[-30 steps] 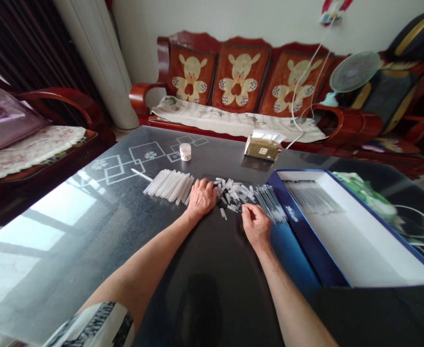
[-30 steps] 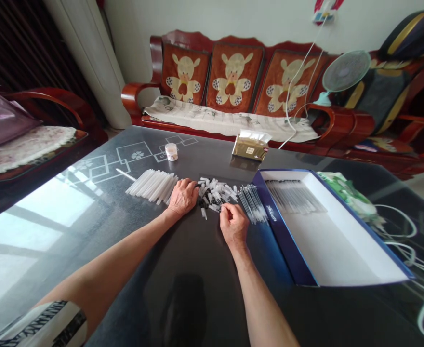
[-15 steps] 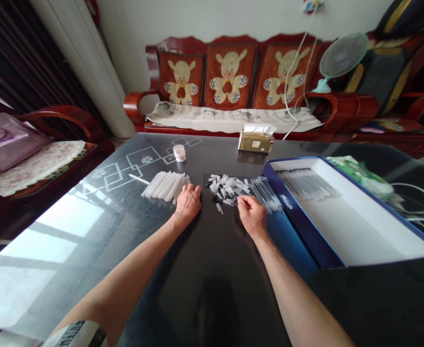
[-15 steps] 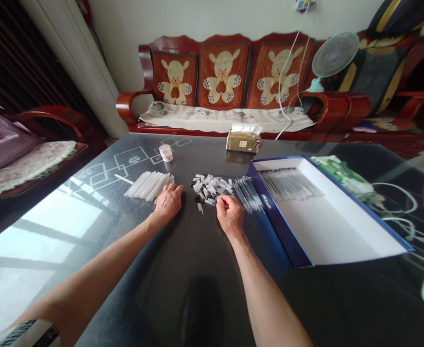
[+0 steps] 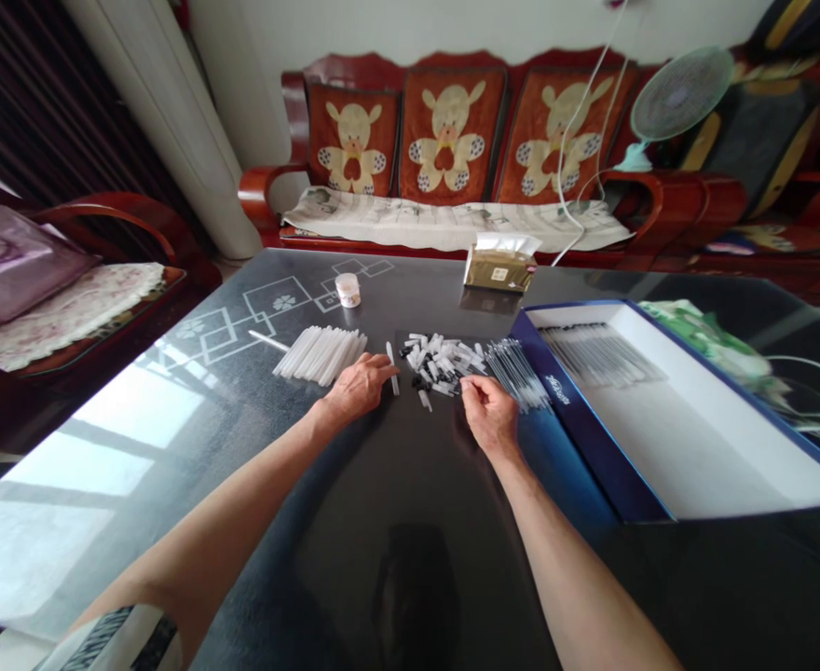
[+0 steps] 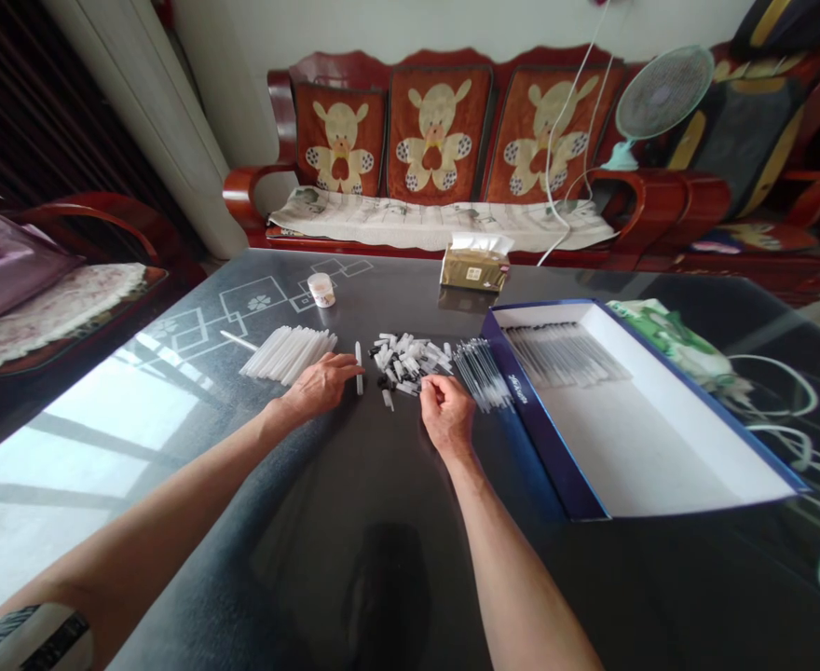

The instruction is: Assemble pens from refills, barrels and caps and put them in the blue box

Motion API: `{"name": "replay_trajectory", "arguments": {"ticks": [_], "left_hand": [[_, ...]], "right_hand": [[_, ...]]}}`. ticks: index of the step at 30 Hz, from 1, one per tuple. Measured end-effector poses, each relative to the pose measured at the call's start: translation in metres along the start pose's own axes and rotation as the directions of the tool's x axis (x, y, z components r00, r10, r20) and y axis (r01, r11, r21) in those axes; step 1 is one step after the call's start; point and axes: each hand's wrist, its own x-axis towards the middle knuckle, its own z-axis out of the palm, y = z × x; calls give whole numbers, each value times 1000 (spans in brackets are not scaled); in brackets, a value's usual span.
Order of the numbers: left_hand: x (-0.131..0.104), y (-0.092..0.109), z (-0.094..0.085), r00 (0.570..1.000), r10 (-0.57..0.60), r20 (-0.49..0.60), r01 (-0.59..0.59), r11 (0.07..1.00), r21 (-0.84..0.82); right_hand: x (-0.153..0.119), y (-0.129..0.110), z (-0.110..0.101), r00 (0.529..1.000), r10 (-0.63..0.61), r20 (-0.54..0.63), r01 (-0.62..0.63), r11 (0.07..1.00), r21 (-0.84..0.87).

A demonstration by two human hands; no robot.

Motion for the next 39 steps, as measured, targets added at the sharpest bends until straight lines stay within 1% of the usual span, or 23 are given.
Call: {"name": "replay_trajectory", "arguments": {"ticks": [3, 6, 10, 12, 13, 15, 18, 21, 24, 27, 30, 33, 35, 36, 38, 39], "left_hand": [[2, 1, 1, 996, 85, 23, -86, 996, 33], [7, 3, 5, 990, 143, 18, -144, 990, 10], [12, 3, 3, 965, 262, 15, -262, 965, -11], [13, 6, 1, 952, 307, -9, -307, 952, 1], [13, 8, -1, 950, 309, -34, -309, 951, 5], [14, 15, -1, 957, 271, -99, -274, 962, -7], [16, 30, 3, 972, 150, -180, -162, 985, -56], [19, 44, 12, 978, 37, -206, -58, 994, -94], [22, 52, 21, 974, -46, -220, 30, 997, -77], [22, 53, 26, 971, -59, -231, 47, 997, -55], [21, 52, 27, 967, -31, -252, 21, 999, -44], [22, 51, 28, 961, -5, -278, -8, 999, -47], [23, 51, 29, 952, -9, -307, -9, 998, -57], [24, 51, 30, 947, -13, -321, -7, 998, -61], [25, 50, 31, 942, -15, -336, -9, 998, -68], [25, 50, 32, 941, -14, -337, -11, 997, -74]], "right_hand": [[0, -1, 0, 1000, 26, 13, -26, 1000, 8], [1, 0, -1, 993, 115, 27, -117, 992, 45], [3, 2, -2, 951, 307, 26, -307, 937, 168], [3, 4, -2, 931, 364, 35, -362, 905, 225], [3, 4, -2, 926, 375, 38, -373, 897, 237], [3, 4, -2, 928, 370, 40, -369, 902, 225], [3, 4, -3, 938, 345, 43, -347, 921, 177], [3, 3, -4, 928, 371, 30, -370, 908, 199], [4, 3, -5, 903, 430, -3, -411, 865, 287], [4, 6, -4, 887, 461, 7, -432, 826, 362], [8, 10, -5, 874, 484, 45, -458, 790, 408], [21, 15, -14, 853, 522, 3, -474, 771, 425], [33, 18, -26, 861, 504, -67, -446, 813, 375], [39, 19, -33, 877, 473, -91, -424, 848, 319], [49, 20, -48, 926, 364, -94, -351, 927, 130], [53, 20, -55, 955, 291, -64, -291, 957, 0]]}}
